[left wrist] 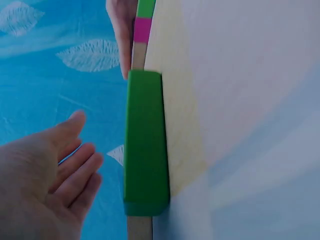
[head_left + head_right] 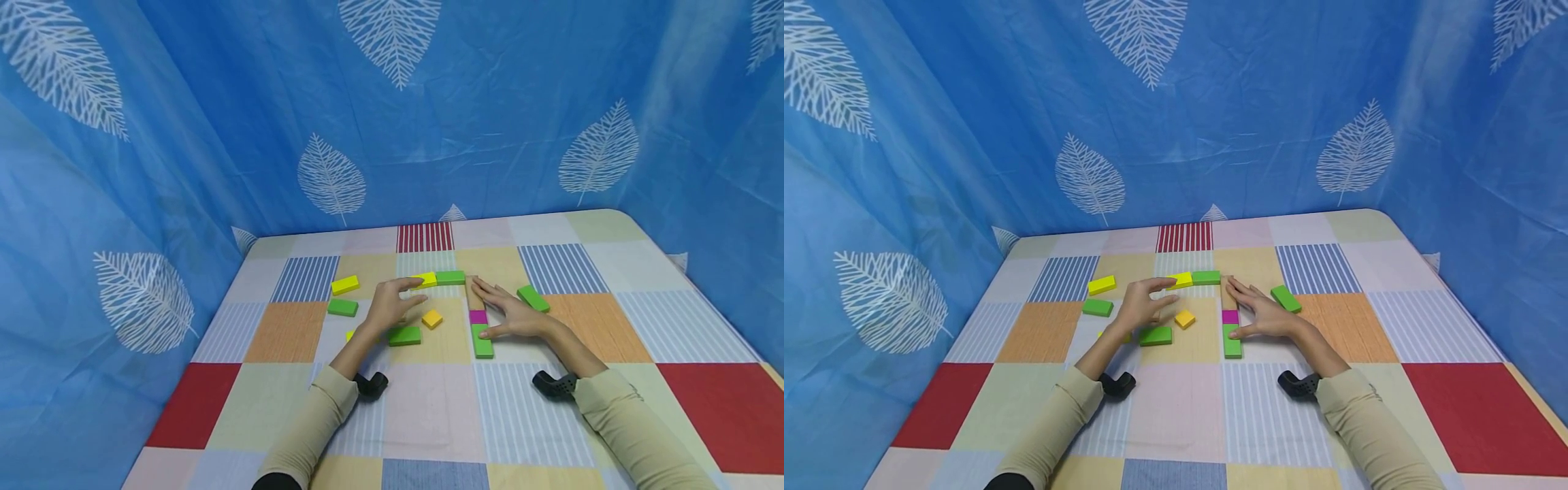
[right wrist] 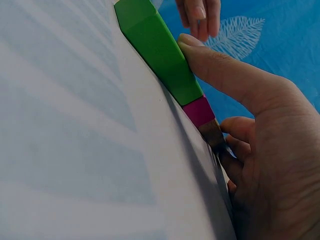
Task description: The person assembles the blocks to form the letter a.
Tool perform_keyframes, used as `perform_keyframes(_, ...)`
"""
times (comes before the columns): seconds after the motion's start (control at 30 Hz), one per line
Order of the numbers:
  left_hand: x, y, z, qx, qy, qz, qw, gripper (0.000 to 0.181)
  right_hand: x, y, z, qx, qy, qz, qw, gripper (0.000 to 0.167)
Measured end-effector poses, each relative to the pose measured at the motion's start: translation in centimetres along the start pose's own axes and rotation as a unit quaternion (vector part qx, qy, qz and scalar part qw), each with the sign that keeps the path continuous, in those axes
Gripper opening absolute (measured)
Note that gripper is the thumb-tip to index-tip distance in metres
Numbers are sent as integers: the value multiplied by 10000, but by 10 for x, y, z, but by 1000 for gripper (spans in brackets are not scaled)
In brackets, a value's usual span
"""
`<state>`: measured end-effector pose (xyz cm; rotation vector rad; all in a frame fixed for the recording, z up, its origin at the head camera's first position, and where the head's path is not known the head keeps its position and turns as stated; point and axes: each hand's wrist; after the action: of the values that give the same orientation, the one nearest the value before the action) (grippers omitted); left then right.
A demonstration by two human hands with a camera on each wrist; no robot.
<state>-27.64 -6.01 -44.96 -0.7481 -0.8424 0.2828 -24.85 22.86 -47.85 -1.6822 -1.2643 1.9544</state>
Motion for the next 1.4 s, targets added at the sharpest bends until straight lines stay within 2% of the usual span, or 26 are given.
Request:
perform_keyframes(0.1,3,2,-6,-501,243,-81,9984,40,-1,-1,-1,6,3,-7,10000,103)
perform_keyframes(0.17,4,3,-9,-877,300,-146,9956,44,-2,-1,-1,14,10,-8,10000,103)
perform_keyframes(0.3,4,6,-12,-1520,276,-203,9878,50,-2,-2,0,7,7,12,10000,102)
perform_keyframes(0.4,3,7,-13,-1798,256,-315,9829,50,-3,-1,0,-16,16,15,10000,103)
perform_keyframes(0.5,4,7,-13,-1935,295,-390,9799,49,-3,-1,-1,-11,7,8,10000,103)
perform_keyframes(0.73,9,7,-14,-1988,344,-563,9778,47,-2,-2,-1,-29,11,0,10000,102)
perform_keyframes(0.87,21,8,-18,-2055,622,-642,9746,46,-2,-1,-1,-37,32,27,10000,102)
perform_keyframes(0.97,32,9,-24,-2150,966,-633,9698,46,-2,0,-1,-49,51,61,10000,102)
perform_keyframes(1.13,50,15,-38,-2376,1485,-739,9571,44,-2,1,-2,-54,67,47,10000,102)
perform_keyframes(1.33,62,27,-50,-2838,2148,-820,9309,43,-3,0,-3,-11,72,22,10000,102)
perform_keyframes(1.4,64,29,-52,-2937,2247,-807,9256,44,-3,0,-3,3,77,10,10000,102)
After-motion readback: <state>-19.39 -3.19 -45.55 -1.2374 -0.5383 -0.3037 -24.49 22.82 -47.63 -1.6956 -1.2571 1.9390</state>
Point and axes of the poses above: each hand's wrist, its own z-axis towards the middle knuckle, its own y-axis out of the palm, x = y × z, and after that the axes turned 10 degrees about y, right-handed
